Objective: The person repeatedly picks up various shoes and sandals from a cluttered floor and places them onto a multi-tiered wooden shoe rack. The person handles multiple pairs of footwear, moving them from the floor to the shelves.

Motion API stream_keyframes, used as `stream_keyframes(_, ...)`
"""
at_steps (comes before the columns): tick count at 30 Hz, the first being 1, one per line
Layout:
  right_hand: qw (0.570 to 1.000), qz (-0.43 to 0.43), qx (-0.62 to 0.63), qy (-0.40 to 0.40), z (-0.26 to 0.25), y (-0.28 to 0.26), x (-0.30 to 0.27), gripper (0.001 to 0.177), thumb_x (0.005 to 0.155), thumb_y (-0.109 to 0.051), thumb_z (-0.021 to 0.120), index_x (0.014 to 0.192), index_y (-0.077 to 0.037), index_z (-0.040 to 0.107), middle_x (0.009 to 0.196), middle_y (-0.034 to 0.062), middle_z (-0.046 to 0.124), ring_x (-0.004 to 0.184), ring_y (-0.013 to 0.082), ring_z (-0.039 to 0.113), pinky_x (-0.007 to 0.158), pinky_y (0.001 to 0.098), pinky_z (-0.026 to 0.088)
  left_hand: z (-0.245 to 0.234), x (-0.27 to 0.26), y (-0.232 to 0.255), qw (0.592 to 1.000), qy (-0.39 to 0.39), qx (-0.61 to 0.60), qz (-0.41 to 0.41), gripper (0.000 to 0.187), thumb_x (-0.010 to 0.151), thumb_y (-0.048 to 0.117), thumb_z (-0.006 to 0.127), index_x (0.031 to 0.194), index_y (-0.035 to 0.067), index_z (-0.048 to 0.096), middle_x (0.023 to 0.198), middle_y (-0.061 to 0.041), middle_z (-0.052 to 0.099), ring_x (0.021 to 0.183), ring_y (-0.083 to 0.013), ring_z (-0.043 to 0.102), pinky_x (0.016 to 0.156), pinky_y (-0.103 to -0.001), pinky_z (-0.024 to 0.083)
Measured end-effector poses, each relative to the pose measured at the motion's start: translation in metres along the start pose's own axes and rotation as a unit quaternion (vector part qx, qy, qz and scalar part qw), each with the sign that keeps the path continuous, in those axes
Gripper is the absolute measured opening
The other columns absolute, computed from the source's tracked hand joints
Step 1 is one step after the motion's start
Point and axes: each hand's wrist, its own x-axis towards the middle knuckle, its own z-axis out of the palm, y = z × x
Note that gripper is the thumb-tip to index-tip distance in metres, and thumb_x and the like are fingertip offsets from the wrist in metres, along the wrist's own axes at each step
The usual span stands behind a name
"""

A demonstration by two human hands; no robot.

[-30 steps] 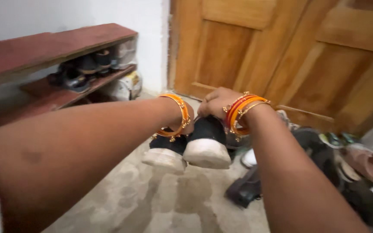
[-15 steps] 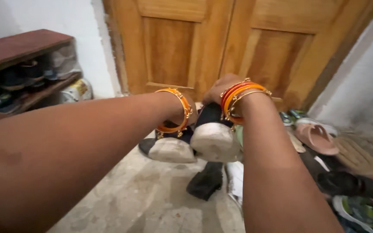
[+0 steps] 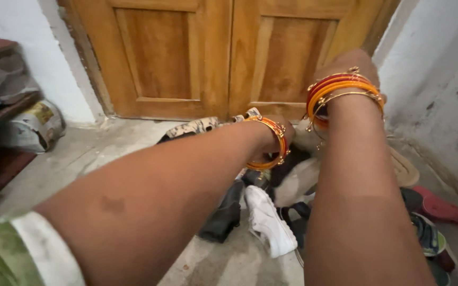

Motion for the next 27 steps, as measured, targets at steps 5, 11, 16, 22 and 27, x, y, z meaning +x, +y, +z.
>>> stream_keyframes(5, 0.956, 0.078, 0.222, 0.176, 0.007, 0.056, 0.036, 0.014, 0.085, -0.012, 0.07, 0.091, -0.002, 0.077, 0.09, 0.0221, 0.075, 0.084, 0.0299, 0.074, 0.08, 0.0406, 0.059, 0.038, 0.03, 0.02, 0.999, 0.039, -0.007, 0.029, 0.06, 0.073, 0.045, 0.085, 0.109, -0.001, 0.071, 0.117, -0.024, 0.069, 0.108, -0.0361, 0.069, 0.095, -0.04, 0.056)
stream_keyframes(11, 0.793, 0.169, 0.441, 0.386, 0.021, 0.093, 0.059, 0.04, 0.075, 0.008, 0.047, 0.101, -0.015, 0.069, 0.122, 0.0163, 0.067, 0.112, 0.0246, 0.066, 0.1, 0.0339, 0.051, 0.068, 0.049, 0.049, 0.969, 0.142, -0.193, -0.064, 0.058, 0.079, 0.042, 0.074, 0.117, 0.0, 0.061, 0.123, -0.026, 0.066, 0.111, -0.0386, 0.069, 0.096, -0.043, 0.055)
stream_keyframes(16, 0.702, 0.103, 0.525, 0.47, 0.037, 0.077, 0.061, 0.054, 0.073, 0.018, 0.038, 0.112, -0.01, 0.062, 0.134, 0.0141, 0.059, 0.129, 0.0257, 0.058, 0.11, 0.0366, 0.04, 0.064, 0.051, 0.068, 0.759, 0.194, -0.563, -0.261, 0.051, 0.085, 0.01, 0.063, 0.13, -0.002, 0.043, 0.127, -0.033, 0.062, 0.12, -0.0433, 0.063, 0.103, -0.045, 0.05)
stream_keyframes(22, 0.719, 0.118, 0.574, 0.373, 0.073, 0.04, 0.052, 0.047, 0.076, 0.017, 0.042, 0.11, -0.007, 0.064, 0.112, 0.0113, 0.063, 0.1, 0.0225, 0.063, 0.094, 0.0353, 0.055, 0.062, 0.035, 0.04, 0.785, 0.21, -0.497, -0.305, 0.059, 0.079, 0.026, 0.078, 0.126, 0.0, 0.053, 0.129, -0.028, 0.061, 0.122, -0.0438, 0.061, 0.105, -0.045, 0.049)
stream_keyframes(27, 0.753, 0.083, 0.541, 0.366, 0.102, 0.013, 0.036, 0.036, 0.078, 0.012, 0.054, 0.108, -0.004, 0.067, 0.103, 0.006, 0.069, 0.094, 0.0181, 0.067, 0.088, 0.0303, 0.052, 0.067, 0.007, 0.009, 0.808, 0.217, -0.456, -0.304, 0.065, 0.078, 0.028, 0.081, 0.133, 0.008, 0.051, 0.139, -0.025, 0.052, 0.126, -0.042, 0.058, 0.107, -0.044, 0.049)
